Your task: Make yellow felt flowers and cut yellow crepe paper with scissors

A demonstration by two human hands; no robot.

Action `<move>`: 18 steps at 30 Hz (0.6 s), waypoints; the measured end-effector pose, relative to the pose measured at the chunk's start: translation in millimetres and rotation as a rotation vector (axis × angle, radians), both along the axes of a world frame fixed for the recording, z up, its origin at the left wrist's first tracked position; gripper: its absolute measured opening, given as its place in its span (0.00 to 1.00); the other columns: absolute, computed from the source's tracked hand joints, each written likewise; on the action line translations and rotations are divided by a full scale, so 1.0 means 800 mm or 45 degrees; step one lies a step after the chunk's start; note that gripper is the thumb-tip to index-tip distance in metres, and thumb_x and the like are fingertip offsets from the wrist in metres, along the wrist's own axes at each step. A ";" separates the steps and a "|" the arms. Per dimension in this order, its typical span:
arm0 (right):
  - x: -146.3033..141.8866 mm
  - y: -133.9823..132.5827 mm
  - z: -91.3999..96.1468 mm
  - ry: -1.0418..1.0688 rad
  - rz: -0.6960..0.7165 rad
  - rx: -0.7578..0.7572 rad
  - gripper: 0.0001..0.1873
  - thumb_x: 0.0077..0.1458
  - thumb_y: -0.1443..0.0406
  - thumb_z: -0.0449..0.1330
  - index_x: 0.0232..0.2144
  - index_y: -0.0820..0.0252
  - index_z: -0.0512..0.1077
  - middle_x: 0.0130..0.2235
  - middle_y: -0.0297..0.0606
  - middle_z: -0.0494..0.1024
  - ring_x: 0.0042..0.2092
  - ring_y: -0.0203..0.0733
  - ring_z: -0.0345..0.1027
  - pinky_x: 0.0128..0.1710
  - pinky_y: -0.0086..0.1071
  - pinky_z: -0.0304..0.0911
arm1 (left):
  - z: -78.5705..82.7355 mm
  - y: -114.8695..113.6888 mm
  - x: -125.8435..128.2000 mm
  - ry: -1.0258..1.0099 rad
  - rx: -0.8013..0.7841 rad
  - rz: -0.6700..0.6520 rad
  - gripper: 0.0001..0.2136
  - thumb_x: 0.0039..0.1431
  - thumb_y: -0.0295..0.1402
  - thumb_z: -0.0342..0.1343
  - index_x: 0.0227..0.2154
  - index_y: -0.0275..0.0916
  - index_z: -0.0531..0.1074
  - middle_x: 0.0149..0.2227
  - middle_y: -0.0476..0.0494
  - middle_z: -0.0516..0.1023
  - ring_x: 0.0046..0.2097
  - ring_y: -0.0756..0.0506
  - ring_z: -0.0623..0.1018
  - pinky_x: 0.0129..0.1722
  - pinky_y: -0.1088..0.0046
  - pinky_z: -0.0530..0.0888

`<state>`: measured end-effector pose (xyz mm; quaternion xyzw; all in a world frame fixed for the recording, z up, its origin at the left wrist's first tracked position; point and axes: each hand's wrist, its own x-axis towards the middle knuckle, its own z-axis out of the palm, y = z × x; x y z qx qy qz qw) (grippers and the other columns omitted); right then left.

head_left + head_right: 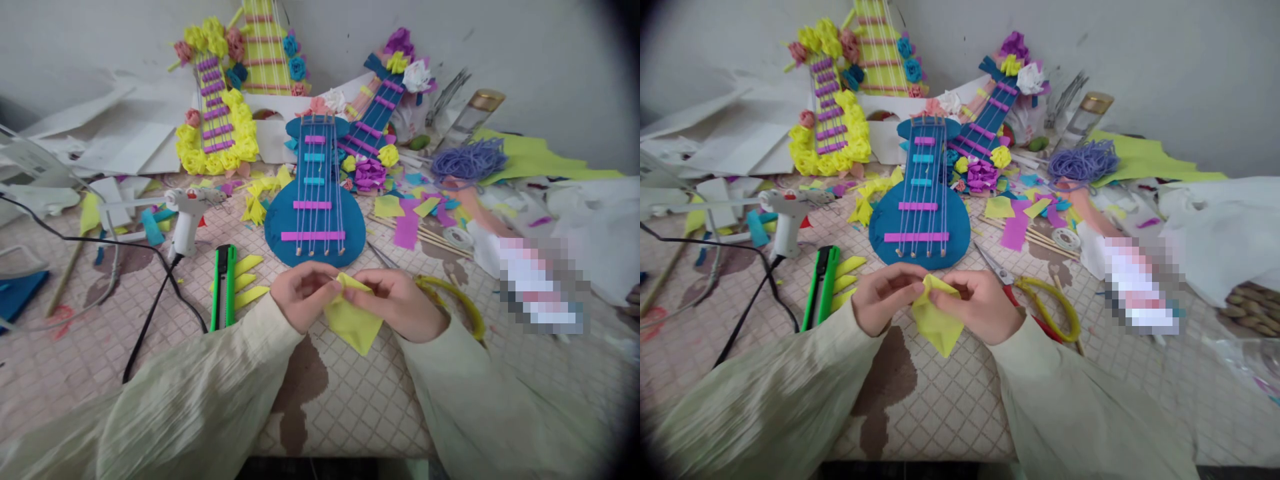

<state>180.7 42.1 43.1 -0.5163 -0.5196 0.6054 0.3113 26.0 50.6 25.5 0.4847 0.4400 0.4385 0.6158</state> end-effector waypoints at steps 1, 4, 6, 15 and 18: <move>0.000 0.000 0.000 -0.004 0.012 -0.005 0.11 0.43 0.59 0.61 0.22 0.62 0.70 0.20 0.30 0.67 0.21 0.31 0.59 0.19 0.26 0.53 | 0.002 0.000 0.000 0.008 -0.013 0.008 0.06 0.43 0.31 0.57 0.25 0.35 0.71 0.22 0.49 0.72 0.24 0.54 0.70 0.24 0.79 0.68; 0.001 0.000 0.000 -0.026 0.041 -0.001 0.11 0.44 0.58 0.60 0.22 0.62 0.70 0.20 0.31 0.66 0.22 0.31 0.58 0.19 0.26 0.52 | 0.006 -0.001 0.001 0.032 -0.013 0.027 0.05 0.43 0.31 0.58 0.20 0.35 0.71 0.20 0.51 0.71 0.22 0.55 0.68 0.22 0.81 0.66; 0.000 0.001 0.001 -0.039 0.025 0.026 0.12 0.47 0.57 0.58 0.22 0.61 0.70 0.20 0.31 0.66 0.22 0.30 0.57 0.19 0.26 0.52 | 0.007 -0.001 0.001 0.046 -0.006 0.043 0.05 0.43 0.32 0.58 0.20 0.35 0.71 0.19 0.51 0.71 0.22 0.55 0.68 0.22 0.80 0.67; -0.001 0.000 0.002 -0.039 0.104 -0.033 0.13 0.42 0.57 0.61 0.19 0.62 0.66 0.18 0.27 0.60 0.20 0.29 0.53 0.18 0.26 0.49 | 0.001 -0.002 0.000 0.117 0.093 0.024 0.06 0.43 0.33 0.58 0.22 0.35 0.72 0.22 0.47 0.73 0.23 0.53 0.70 0.22 0.78 0.68; 0.000 0.000 0.000 -0.040 0.100 -0.049 0.12 0.43 0.59 0.61 0.19 0.62 0.66 0.18 0.26 0.58 0.20 0.29 0.53 0.18 0.25 0.49 | 0.000 -0.002 0.000 0.114 0.080 0.000 0.07 0.43 0.34 0.58 0.22 0.34 0.72 0.22 0.47 0.73 0.23 0.53 0.70 0.22 0.78 0.67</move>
